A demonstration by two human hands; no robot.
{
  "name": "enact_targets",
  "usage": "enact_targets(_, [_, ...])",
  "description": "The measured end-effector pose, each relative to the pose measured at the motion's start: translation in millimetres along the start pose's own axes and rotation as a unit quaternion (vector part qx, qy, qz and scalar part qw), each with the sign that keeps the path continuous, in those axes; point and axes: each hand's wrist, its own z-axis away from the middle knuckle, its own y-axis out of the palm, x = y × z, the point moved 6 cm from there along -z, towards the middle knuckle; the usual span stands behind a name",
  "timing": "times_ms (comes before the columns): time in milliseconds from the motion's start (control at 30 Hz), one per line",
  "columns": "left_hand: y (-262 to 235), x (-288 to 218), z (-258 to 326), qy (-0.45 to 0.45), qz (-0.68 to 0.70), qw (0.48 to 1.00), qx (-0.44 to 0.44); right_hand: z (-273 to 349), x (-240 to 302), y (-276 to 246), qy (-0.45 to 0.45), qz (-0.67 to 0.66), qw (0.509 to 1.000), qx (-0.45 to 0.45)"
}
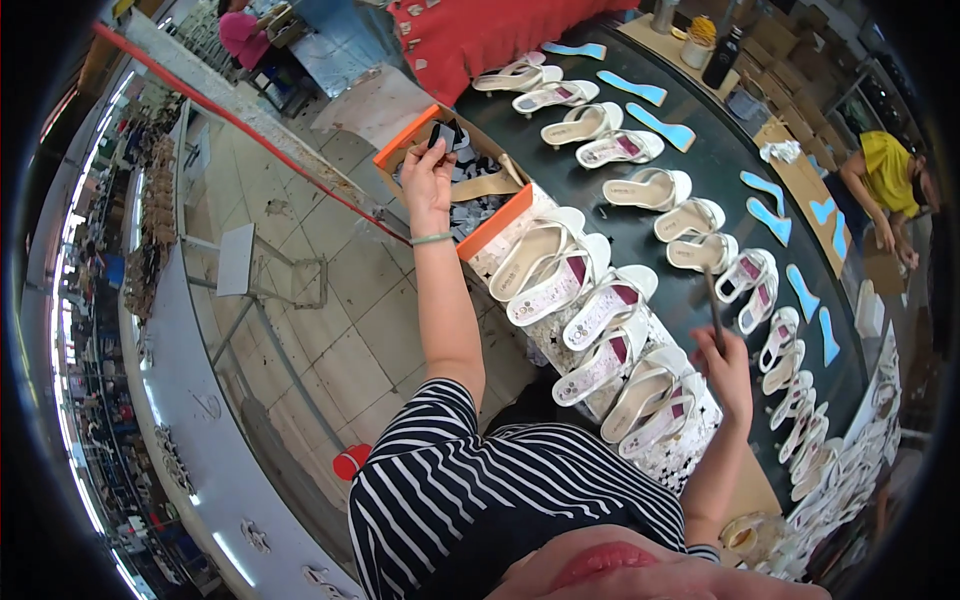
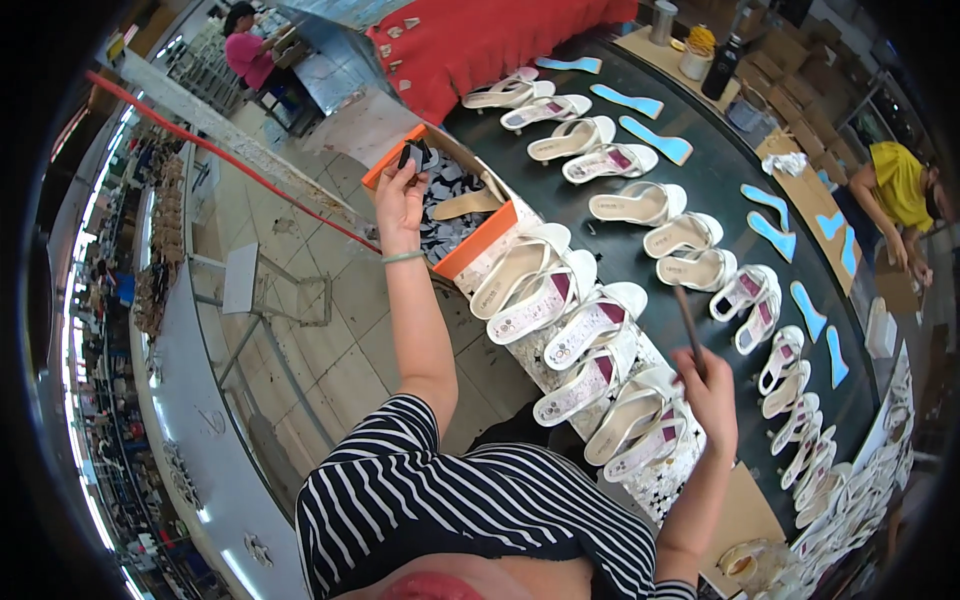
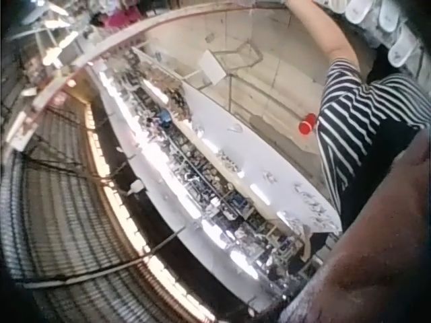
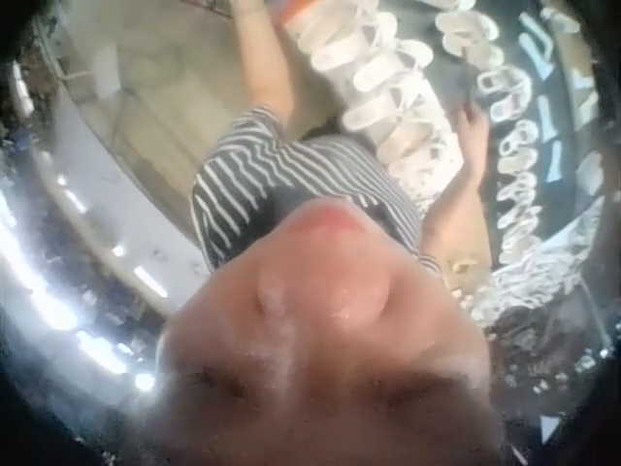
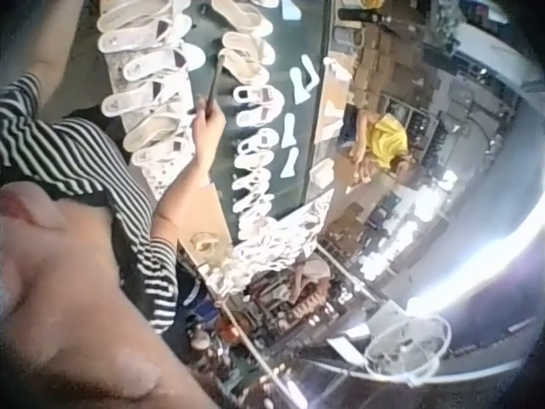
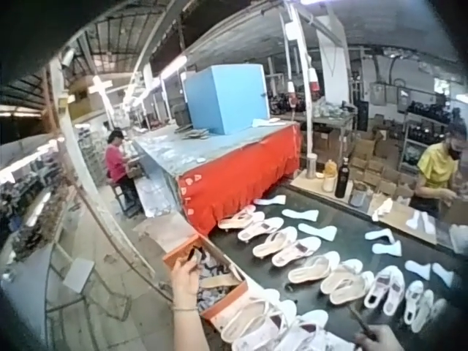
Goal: Applying adhesive or paint to the edges and inner soles of white sandals using a small brush.
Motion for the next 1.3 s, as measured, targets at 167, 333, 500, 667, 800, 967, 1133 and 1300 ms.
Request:
enact_targets(167, [83.2, 31.4, 87.1, -0.092, 0.032, 0.982, 0.161, -26.1, 70.3, 29.5, -0.116, -0.100, 0.987, 0.056])
enact_targets(333, [158.7, 104.1, 205.8, -0.250, 0.014, 0.917, 0.310, -17.6, 89.7, 1.3, -0.150, -0.204, 0.967, 0.001])
enact_targets(500, [196.4, 175.9, 330.8, -0.390, -0.018, 0.822, 0.415, 21.8, 5.2, -58.0, -0.044, -0.267, 0.963, -0.008])
enact_targets(667, [198.2, 252.9, 456.6, -0.502, -0.085, 0.715, 0.478, 105.9, -115.4, -122.7, 0.007, -0.331, 0.936, -0.119])
enact_targets(800, [190.9, 316.8, 570.5, -0.538, -0.120, 0.651, 0.523, 186.5, -232.6, -152.0, 0.086, -0.435, 0.882, -0.162])
enact_targets(967, [195.0, 367.5, 689.5, -0.600, -0.111, 0.604, 0.514, 266.6, -326.3, -185.1, 0.152, -0.442, 0.852, -0.235])
enact_targets(1133, [189.0, 409.3, 739.2, -0.571, -0.202, 0.586, 0.538, 289.5, -380.2, -212.2, 0.053, -0.350, 0.880, -0.318])
enact_targets(1300, [203.1, 417.4, 744.2, -0.509, -0.229, 0.581, 0.592, 293.0, -396.6, -223.8, 0.181, -0.439, 0.855, -0.206])
